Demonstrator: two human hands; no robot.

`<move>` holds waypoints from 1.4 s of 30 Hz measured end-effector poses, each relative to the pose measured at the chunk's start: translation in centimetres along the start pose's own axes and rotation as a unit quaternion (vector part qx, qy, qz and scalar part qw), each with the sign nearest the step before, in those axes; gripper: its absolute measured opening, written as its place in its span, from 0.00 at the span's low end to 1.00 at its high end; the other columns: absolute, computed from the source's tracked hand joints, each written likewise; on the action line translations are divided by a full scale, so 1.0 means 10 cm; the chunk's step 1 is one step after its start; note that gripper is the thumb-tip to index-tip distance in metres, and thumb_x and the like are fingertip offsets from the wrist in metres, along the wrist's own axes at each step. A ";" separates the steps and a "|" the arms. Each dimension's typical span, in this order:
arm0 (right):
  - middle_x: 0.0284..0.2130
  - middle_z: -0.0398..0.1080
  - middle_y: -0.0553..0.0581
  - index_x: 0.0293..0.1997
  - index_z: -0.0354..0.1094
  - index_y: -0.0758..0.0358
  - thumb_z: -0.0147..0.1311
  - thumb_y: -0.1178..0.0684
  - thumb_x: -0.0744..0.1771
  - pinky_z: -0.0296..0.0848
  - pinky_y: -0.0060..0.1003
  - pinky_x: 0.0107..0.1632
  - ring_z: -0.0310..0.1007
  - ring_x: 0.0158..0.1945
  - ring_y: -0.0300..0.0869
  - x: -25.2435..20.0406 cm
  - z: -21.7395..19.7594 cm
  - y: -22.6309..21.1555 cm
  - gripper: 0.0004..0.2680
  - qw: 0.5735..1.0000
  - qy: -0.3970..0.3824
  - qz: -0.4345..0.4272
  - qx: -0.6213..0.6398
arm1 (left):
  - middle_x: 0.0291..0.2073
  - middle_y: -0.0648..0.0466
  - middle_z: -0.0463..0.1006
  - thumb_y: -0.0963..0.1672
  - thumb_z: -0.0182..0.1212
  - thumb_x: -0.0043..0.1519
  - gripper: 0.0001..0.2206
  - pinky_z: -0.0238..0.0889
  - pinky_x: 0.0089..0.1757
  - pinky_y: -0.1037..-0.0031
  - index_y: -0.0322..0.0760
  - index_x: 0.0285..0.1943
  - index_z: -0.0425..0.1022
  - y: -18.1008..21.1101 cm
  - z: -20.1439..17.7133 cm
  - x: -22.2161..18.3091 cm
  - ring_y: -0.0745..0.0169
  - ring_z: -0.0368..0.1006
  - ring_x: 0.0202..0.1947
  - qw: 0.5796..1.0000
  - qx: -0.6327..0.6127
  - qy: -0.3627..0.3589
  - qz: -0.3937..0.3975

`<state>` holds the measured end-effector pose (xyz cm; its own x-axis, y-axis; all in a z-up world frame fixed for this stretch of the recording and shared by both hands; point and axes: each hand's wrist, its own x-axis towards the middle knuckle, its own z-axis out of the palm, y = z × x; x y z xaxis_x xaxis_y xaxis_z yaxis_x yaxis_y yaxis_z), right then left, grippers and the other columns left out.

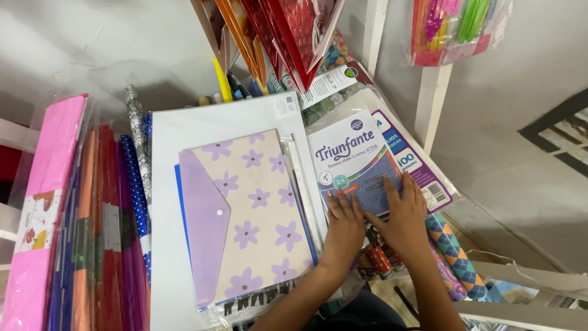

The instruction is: Organizing and inspecting various stationery supplies like folders, notebooks, and plastic sleeves on store shelves

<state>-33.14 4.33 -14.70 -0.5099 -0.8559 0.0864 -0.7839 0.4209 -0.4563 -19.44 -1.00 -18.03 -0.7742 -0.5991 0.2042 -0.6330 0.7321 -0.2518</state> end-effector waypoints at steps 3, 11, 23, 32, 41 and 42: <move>0.70 0.55 0.72 0.70 0.62 0.57 0.64 0.35 0.62 0.46 0.65 0.71 0.47 0.76 0.65 -0.04 -0.09 -0.06 0.31 0.998 0.015 0.009 0.053 | 0.53 0.23 0.76 0.42 0.48 0.62 0.20 0.74 0.47 0.53 0.23 0.61 0.73 -0.05 0.20 0.02 0.14 0.72 0.53 0.995 -0.019 0.099 0.003; 0.74 0.45 0.75 0.70 0.60 0.69 0.68 0.53 0.63 0.41 0.66 0.73 0.36 0.77 0.72 -0.20 -0.23 -0.41 0.28 0.953 0.253 -0.045 0.160 | 0.54 0.37 0.79 0.40 0.51 0.65 0.19 0.74 0.49 0.61 0.28 0.65 0.71 -0.25 -0.14 0.00 0.38 0.77 0.54 0.982 -0.145 0.122 0.026; 0.43 0.79 0.52 0.52 0.75 0.56 0.66 0.51 0.63 0.42 0.60 0.73 0.76 0.53 0.48 -0.44 -0.64 -0.29 0.13 0.969 0.167 -0.179 -0.032 | 0.62 0.44 0.75 0.35 0.57 0.63 0.16 0.61 0.64 0.50 0.32 0.61 0.71 -0.96 -1.18 -0.07 0.39 0.72 0.60 0.943 -0.262 0.158 0.131; 0.58 0.74 0.44 0.71 0.60 0.37 0.50 0.62 0.60 0.76 0.48 0.29 0.79 0.33 0.53 -0.51 -0.41 -0.52 0.30 0.996 -0.042 -0.038 -0.074 | 0.66 0.41 0.70 0.36 0.56 0.64 0.18 0.65 0.59 0.47 0.36 0.63 0.74 -1.09 -1.32 -0.40 0.35 0.65 0.68 0.929 -0.350 0.104 0.059; 0.63 0.70 0.54 0.64 0.68 0.51 0.56 0.60 0.66 0.67 0.57 0.68 0.69 0.68 0.53 -0.70 -0.42 -0.77 0.18 0.922 0.186 -0.338 0.021 | 0.72 0.48 0.54 0.55 0.48 0.62 0.36 0.53 0.60 0.59 0.48 0.80 0.45 -1.30 -1.58 -0.57 0.51 0.51 0.67 0.527 -0.812 -0.007 -0.251; 0.63 0.70 0.53 0.61 0.70 0.54 0.49 0.60 0.71 0.63 0.56 0.67 0.68 0.68 0.53 -0.72 -0.48 -0.88 0.12 0.897 0.197 -0.395 0.021 | 0.82 0.51 0.33 0.49 0.56 0.63 0.39 0.35 0.70 0.55 0.49 0.82 0.37 -1.32 -1.56 -0.60 0.53 0.27 0.80 0.532 -0.805 0.002 -0.263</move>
<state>-24.32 8.26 -7.05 0.1069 -0.7069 0.6992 -0.9461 -0.2885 -0.1471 -6.49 -2.02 -1.21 -0.4881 -0.8595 -0.1517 0.0594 -0.2061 0.9767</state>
